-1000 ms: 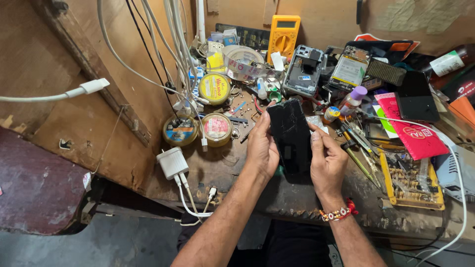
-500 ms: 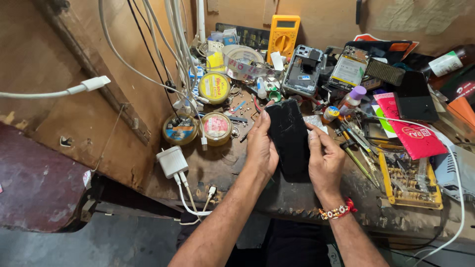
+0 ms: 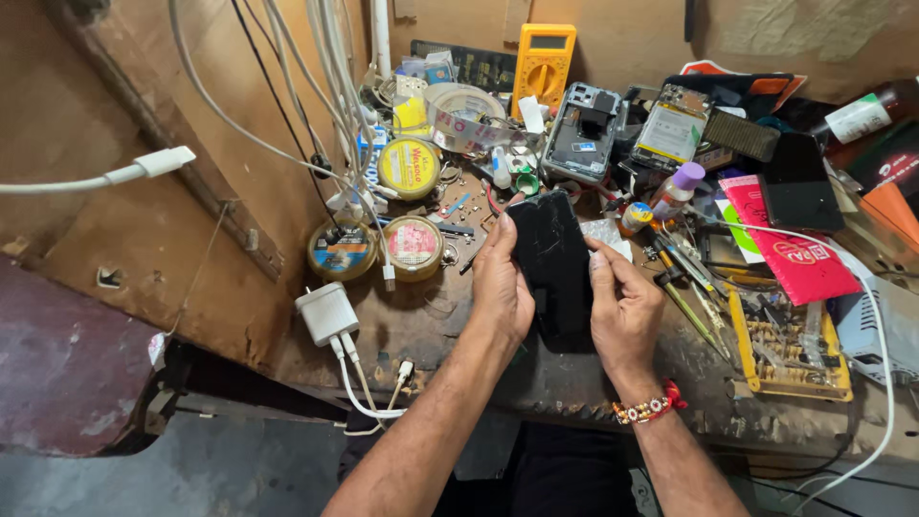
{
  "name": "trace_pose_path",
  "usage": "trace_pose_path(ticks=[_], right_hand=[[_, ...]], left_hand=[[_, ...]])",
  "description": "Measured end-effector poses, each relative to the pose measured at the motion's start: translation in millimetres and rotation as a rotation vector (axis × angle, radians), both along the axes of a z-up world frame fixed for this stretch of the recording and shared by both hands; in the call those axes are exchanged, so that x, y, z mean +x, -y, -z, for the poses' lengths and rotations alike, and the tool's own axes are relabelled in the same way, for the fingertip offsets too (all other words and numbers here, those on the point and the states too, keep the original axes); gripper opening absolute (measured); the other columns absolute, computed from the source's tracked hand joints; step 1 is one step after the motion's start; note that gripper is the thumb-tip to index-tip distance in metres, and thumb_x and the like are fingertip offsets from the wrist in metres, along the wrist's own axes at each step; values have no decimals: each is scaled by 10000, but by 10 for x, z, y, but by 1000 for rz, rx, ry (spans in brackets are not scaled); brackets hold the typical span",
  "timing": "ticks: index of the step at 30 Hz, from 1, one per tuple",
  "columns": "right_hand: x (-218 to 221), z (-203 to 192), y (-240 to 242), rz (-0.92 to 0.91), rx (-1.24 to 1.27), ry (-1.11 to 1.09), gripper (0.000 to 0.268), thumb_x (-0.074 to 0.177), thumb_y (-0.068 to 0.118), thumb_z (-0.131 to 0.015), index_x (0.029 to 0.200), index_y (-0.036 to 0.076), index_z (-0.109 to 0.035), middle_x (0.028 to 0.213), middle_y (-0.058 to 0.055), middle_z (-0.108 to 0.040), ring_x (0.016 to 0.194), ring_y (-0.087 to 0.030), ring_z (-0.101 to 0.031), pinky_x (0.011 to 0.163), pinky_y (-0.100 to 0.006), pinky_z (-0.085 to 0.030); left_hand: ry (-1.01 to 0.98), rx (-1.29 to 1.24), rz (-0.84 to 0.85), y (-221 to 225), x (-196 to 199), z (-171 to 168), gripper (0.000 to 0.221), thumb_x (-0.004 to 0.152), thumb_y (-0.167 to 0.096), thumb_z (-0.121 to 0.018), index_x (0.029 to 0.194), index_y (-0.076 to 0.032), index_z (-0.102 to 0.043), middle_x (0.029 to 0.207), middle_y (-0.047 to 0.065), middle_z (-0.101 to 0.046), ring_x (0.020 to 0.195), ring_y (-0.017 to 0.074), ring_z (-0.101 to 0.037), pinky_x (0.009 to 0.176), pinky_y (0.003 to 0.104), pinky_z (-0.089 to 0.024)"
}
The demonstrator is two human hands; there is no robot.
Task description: The person assembles a mobile phone by placing the back cover onto the phone body, pressing along the edges with their fingers to secure it, and then testing the device by tapping on the screen.
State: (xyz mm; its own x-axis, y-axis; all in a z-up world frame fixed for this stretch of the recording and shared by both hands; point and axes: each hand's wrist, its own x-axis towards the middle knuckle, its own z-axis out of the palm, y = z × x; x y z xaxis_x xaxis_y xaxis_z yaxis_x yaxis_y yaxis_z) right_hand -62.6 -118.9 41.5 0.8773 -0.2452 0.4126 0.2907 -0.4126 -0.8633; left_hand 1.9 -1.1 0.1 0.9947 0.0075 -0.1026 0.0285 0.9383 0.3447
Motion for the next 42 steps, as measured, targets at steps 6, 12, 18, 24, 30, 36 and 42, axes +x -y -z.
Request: trace_pose_path(ticks=[6, 12, 18, 24, 30, 36, 42], right_hand=[[-7, -48, -16, -5, -24, -16, 257, 1062, 140, -602, 1245, 33, -747, 703, 110, -510, 607, 15, -376, 509, -206, -278], [-19, -43, -17, 3, 6, -57, 265, 1051, 136, -595, 1245, 47, -753, 682, 116, -486, 584, 10, -354, 496, -213, -258], [-20, -23, -19, 7, -47, 5, 256, 1059, 141, -607, 1248, 42, -749, 710, 112, -521, 613, 12, -388, 516, -210, -298], [-26, -23, -18, 2, -80, 36, 257, 1052, 135, -609, 1246, 34, -744, 724, 103, -568, 627, 6, -433, 525, -212, -343], [-35, -1, -10, -6, -67, 29, 255, 1060, 134, -616, 1254, 31, -747, 719, 94, -534, 629, 1, -405, 525, -222, -310], [-43, 0, -7, -22, -76, 75, 255, 1060, 119, -610, 1254, 15, -739, 740, 102, -555, 650, 9, -427, 542, -209, -339], [-66, -20, -14, -7, -104, 63, 248, 1053, 115, -612, 1239, 24, -750, 683, 89, -527, 617, 3, -418, 521, -214, -329]], left_hand=[[-8, -22, 19, -15, -56, -14, 390, 1094, -266, -502, 1400, -48, -605, 1251, 107, -691, 1110, 202, -673, 973, 372, -561], [38, -76, 48, -15, -20, 17, 390, 1083, -253, -487, 1404, -55, -586, 1258, 111, -695, 1127, 210, -678, 993, 380, -560], [23, -35, -6, 19, -8, 76, 390, 1104, -254, -486, 1397, -15, -584, 1275, 116, -691, 1154, 214, -672, 1019, 375, -548], [-4, -55, 14, 13, -7, 76, 393, 1080, -257, -477, 1385, -37, -591, 1266, 120, -695, 1136, 226, -681, 1000, 390, -559], [36, -72, 16, 1, -26, 78, 388, 1101, -250, -472, 1407, -36, -578, 1272, 124, -687, 1140, 228, -674, 1006, 399, -555], [36, -70, 25, -3, -10, 91, 385, 1096, -263, -461, 1400, -57, -578, 1266, 112, -681, 1139, 227, -666, 1002, 399, -554], [27, -60, 12, 8, 22, 137, 388, 1104, -261, -465, 1399, -38, -581, 1259, 118, -688, 1128, 228, -675, 995, 402, -559]])
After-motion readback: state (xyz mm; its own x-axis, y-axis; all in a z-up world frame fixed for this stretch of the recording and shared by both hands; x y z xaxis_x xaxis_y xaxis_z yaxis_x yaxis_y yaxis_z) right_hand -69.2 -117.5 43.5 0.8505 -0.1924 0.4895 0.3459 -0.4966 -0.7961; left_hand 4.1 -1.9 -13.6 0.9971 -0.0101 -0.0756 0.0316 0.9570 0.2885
